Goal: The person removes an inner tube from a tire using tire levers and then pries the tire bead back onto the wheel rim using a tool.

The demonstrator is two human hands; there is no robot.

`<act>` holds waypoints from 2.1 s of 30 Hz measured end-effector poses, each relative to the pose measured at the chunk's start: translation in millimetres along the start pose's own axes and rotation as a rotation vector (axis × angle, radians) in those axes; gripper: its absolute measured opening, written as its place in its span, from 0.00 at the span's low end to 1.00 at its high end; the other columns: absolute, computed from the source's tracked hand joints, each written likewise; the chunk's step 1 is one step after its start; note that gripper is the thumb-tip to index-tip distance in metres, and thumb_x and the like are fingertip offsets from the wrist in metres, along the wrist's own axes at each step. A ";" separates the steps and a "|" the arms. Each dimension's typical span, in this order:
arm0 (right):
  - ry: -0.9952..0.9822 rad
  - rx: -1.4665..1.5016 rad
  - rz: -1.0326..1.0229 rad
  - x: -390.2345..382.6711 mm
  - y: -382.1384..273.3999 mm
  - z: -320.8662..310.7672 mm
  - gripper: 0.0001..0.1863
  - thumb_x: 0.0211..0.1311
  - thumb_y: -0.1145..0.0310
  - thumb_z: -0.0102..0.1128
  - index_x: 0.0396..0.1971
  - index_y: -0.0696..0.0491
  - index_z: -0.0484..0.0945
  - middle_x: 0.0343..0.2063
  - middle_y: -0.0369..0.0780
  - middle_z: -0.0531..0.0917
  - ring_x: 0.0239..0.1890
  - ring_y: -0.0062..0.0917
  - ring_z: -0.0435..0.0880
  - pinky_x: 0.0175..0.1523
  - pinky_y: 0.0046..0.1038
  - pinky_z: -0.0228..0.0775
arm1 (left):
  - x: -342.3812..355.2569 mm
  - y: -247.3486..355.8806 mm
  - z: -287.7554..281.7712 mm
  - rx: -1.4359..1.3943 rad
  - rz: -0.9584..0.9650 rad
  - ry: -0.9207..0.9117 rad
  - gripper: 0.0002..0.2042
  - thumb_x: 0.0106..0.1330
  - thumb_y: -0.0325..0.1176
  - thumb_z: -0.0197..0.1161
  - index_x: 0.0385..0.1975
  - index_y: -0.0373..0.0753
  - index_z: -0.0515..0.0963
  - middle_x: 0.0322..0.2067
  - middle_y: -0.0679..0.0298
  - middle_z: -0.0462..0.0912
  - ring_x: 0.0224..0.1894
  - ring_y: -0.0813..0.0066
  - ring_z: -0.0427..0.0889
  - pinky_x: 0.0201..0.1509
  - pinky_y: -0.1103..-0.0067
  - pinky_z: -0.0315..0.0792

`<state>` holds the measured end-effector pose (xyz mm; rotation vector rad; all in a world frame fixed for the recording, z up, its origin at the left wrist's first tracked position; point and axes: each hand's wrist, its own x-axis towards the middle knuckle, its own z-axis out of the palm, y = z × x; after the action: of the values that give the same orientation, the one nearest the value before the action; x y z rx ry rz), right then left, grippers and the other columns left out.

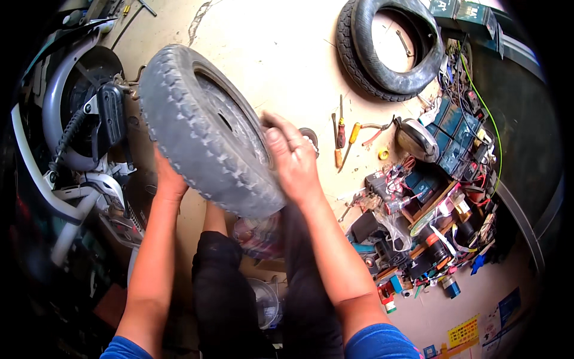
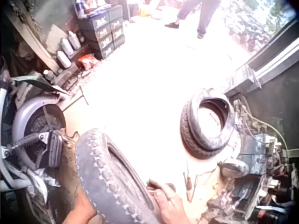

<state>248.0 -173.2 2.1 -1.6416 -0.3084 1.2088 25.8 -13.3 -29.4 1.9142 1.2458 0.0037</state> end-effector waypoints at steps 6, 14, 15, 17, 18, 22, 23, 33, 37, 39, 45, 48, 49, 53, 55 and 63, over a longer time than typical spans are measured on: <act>0.562 -0.962 0.493 -8.2 270.8 -174.9 0.37 0.62 0.52 0.70 0.63 0.63 0.76 0.54 0.58 0.84 0.59 0.46 0.84 0.64 0.39 0.74 | 6.5 -43.3 1.8 -0.470 -0.172 0.028 0.26 0.61 0.36 0.71 0.58 0.32 0.76 0.57 0.51 0.80 0.57 0.55 0.80 0.63 0.66 0.72; 0.496 -1.003 0.901 -18.8 371.2 -218.8 0.22 0.60 0.58 0.69 0.48 0.58 0.82 0.49 0.55 0.86 0.53 0.51 0.86 0.59 0.46 0.77 | -12.9 -75.2 -31.4 -0.444 -0.329 0.020 0.27 0.60 0.36 0.72 0.59 0.32 0.76 0.58 0.49 0.79 0.59 0.52 0.79 0.65 0.65 0.72; 0.565 -1.057 0.807 -19.0 373.2 -207.0 0.21 0.59 0.64 0.69 0.49 0.60 0.80 0.46 0.57 0.86 0.51 0.50 0.86 0.58 0.47 0.77 | -13.6 -74.3 -35.6 -0.424 -0.331 0.022 0.27 0.60 0.36 0.72 0.59 0.32 0.76 0.58 0.49 0.79 0.59 0.51 0.78 0.65 0.65 0.71; 0.550 -1.191 0.691 -24.1 374.7 -215.2 0.20 0.60 0.64 0.67 0.48 0.60 0.78 0.44 0.56 0.86 0.47 0.51 0.87 0.55 0.48 0.78 | -10.2 -68.5 -31.6 -0.424 -0.323 0.004 0.27 0.60 0.35 0.72 0.59 0.32 0.76 0.58 0.48 0.79 0.60 0.51 0.78 0.65 0.64 0.71; 0.557 -1.186 0.700 -29.2 373.7 -216.6 0.20 0.60 0.64 0.67 0.48 0.60 0.78 0.44 0.56 0.86 0.47 0.51 0.87 0.55 0.48 0.78 | -4.7 -65.8 -28.9 -0.422 -0.316 -0.004 0.27 0.60 0.35 0.72 0.59 0.32 0.76 0.58 0.48 0.79 0.60 0.50 0.78 0.66 0.64 0.71; 0.232 -0.734 0.648 -41.0 318.4 -180.8 0.19 0.62 0.63 0.65 0.47 0.60 0.78 0.34 0.49 0.88 0.42 0.40 0.89 0.49 0.40 0.80 | 5.7 -47.1 -25.5 -0.337 -0.257 0.004 0.28 0.59 0.35 0.72 0.60 0.33 0.76 0.58 0.47 0.79 0.61 0.48 0.77 0.66 0.64 0.71; 0.186 -0.478 0.680 -53.7 312.1 -192.8 0.17 0.63 0.64 0.64 0.47 0.60 0.78 0.31 0.47 0.88 0.41 0.35 0.90 0.46 0.36 0.81 | 15.6 -33.8 -16.1 -0.320 -0.218 -0.003 0.28 0.59 0.35 0.72 0.60 0.33 0.75 0.58 0.47 0.78 0.61 0.48 0.77 0.67 0.63 0.70; 0.337 0.625 0.608 -153.6 61.4 -81.0 0.16 0.73 0.73 0.61 0.56 0.57 0.70 0.44 0.43 0.82 0.44 0.32 0.88 0.51 0.33 0.85 | 81.7 67.8 2.2 -0.018 0.175 0.146 0.29 0.59 0.36 0.71 0.61 0.34 0.75 0.59 0.46 0.77 0.64 0.44 0.73 0.71 0.62 0.66; 0.498 -0.561 0.433 -146.5 167.0 -112.6 0.11 0.71 0.73 0.60 0.46 0.60 0.69 0.33 0.47 0.84 0.37 0.34 0.88 0.41 0.33 0.79 | 77.0 71.5 9.9 -0.009 0.194 0.199 0.28 0.61 0.38 0.70 0.61 0.35 0.76 0.60 0.48 0.76 0.65 0.45 0.72 0.71 0.61 0.66; 0.424 -0.914 0.618 -126.4 193.1 -128.3 0.17 0.67 0.68 0.60 0.47 0.64 0.70 0.38 0.60 0.84 0.42 0.54 0.86 0.49 0.45 0.77 | 71.2 62.4 4.5 -0.013 0.201 0.185 0.29 0.60 0.38 0.71 0.62 0.35 0.75 0.60 0.49 0.76 0.65 0.45 0.72 0.71 0.61 0.65; 0.634 -0.876 0.647 -104.4 239.1 -142.6 0.21 0.65 0.64 0.61 0.50 0.65 0.74 0.41 0.62 0.85 0.48 0.56 0.85 0.56 0.48 0.75 | 55.5 36.4 -6.7 -0.120 0.057 0.067 0.31 0.57 0.34 0.74 0.62 0.32 0.73 0.60 0.46 0.77 0.62 0.48 0.78 0.67 0.64 0.70; 0.671 -0.847 0.640 -90.9 247.2 -142.9 0.21 0.64 0.65 0.62 0.50 0.65 0.74 0.42 0.62 0.85 0.49 0.57 0.85 0.57 0.48 0.75 | 52.1 20.0 -15.0 -0.191 0.000 0.001 0.32 0.58 0.36 0.75 0.62 0.32 0.72 0.59 0.47 0.79 0.61 0.52 0.80 0.65 0.66 0.72; 0.658 -0.857 0.685 -84.7 247.3 -142.5 0.21 0.64 0.65 0.62 0.50 0.65 0.74 0.43 0.62 0.85 0.49 0.57 0.85 0.58 0.47 0.74 | 50.0 18.1 -17.2 -0.168 0.014 0.018 0.32 0.59 0.36 0.75 0.62 0.33 0.72 0.60 0.47 0.80 0.61 0.53 0.80 0.64 0.67 0.72; 0.529 -0.903 0.872 -79.7 248.6 -135.0 0.19 0.64 0.69 0.57 0.51 0.65 0.71 0.44 0.64 0.84 0.52 0.58 0.84 0.59 0.49 0.74 | 48.6 10.9 -17.6 -0.093 0.060 0.055 0.31 0.60 0.36 0.75 0.62 0.33 0.73 0.60 0.48 0.80 0.61 0.53 0.80 0.64 0.68 0.72; 0.464 -0.946 0.868 -91.4 250.6 -129.1 0.18 0.65 0.71 0.55 0.51 0.65 0.70 0.45 0.64 0.84 0.52 0.58 0.85 0.58 0.50 0.75 | 49.8 11.8 -18.3 -0.099 0.058 0.037 0.31 0.60 0.36 0.74 0.62 0.33 0.73 0.60 0.47 0.80 0.62 0.52 0.80 0.65 0.67 0.72; 0.309 -0.912 0.927 -142.3 257.3 -111.0 0.12 0.65 0.72 0.53 0.45 0.62 0.73 0.43 0.64 0.85 0.51 0.60 0.84 0.59 0.48 0.75 | 59.8 23.7 -12.0 -0.137 0.077 0.037 0.31 0.61 0.36 0.72 0.63 0.32 0.72 0.62 0.46 0.76 0.64 0.46 0.77 0.68 0.66 0.70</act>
<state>185.3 -448.2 -136.6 -2.9225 0.1782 1.5389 69.0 35.8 -31.0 1.8491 1.1653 0.1619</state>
